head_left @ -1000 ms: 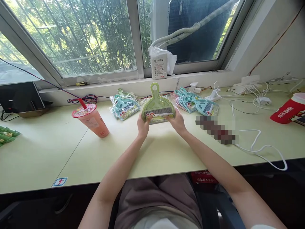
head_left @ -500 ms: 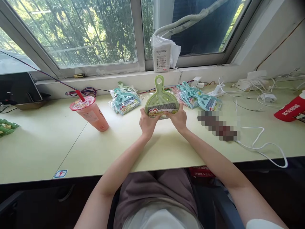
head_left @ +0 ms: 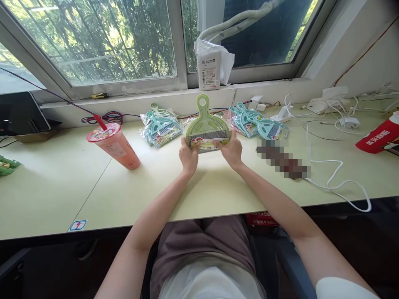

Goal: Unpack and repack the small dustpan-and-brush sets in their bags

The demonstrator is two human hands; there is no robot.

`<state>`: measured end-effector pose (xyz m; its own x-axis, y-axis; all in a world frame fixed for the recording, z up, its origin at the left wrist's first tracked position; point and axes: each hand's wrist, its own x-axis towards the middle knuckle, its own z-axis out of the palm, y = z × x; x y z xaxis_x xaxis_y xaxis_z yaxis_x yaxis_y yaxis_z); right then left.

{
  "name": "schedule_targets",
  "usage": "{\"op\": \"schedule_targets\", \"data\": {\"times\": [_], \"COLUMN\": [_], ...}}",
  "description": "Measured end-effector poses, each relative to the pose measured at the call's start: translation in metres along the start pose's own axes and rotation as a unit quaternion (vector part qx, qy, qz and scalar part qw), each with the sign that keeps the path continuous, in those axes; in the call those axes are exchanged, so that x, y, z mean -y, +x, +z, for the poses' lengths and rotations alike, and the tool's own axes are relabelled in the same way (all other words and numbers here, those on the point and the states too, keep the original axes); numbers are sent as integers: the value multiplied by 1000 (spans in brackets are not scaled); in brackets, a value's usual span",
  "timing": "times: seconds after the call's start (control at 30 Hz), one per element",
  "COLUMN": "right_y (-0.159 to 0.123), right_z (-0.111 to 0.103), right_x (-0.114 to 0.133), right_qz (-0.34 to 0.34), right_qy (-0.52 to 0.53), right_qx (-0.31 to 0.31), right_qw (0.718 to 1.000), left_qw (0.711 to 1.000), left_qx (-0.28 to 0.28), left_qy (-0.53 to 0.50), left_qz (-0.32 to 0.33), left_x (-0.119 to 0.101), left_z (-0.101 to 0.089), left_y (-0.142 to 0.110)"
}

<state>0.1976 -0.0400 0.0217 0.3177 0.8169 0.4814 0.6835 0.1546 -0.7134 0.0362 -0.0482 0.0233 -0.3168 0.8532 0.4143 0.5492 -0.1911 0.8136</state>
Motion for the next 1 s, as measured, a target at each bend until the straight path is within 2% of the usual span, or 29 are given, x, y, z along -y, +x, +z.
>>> {"op": "schedule_targets", "data": {"times": [0.1, 0.27, 0.4, 0.53, 0.7, 0.8, 0.9, 1.0], "right_y": [5, 14, 21, 27, 29, 27, 22, 14], "right_z": [0, -3, -7, -10, -9, -3, 3, 5], "right_x": [-5, -12, -15, -19, -25, -23, -18, -15], "right_qz": [-16, -82, -98, -76, -4, 21, 2, 2], "right_qy": [20, 57, 99, 170, 275, 269, 249, 268], "right_qx": [12, 14, 49, 96, 156, 146, 124, 175], "right_qw": [1000, 995, 989, 978, 949, 952, 960, 947], "left_qw": [1000, 997, 994, 987, 982, 985, 990, 993], "left_qx": [-4, 6, 24, 47, 67, 64, 51, 25], "left_qy": [-10, -47, -91, -154, -178, -159, -133, -114], "left_qz": [25, 64, 58, 30, 0, -8, -11, -19], "left_x": [6, 21, 28, 27, 25, 26, 32, 47], "left_z": [0, 1, 1, 0, -1, -2, -7, -16], "left_y": [7, 20, 28, 30, 32, 33, 37, 49]}}
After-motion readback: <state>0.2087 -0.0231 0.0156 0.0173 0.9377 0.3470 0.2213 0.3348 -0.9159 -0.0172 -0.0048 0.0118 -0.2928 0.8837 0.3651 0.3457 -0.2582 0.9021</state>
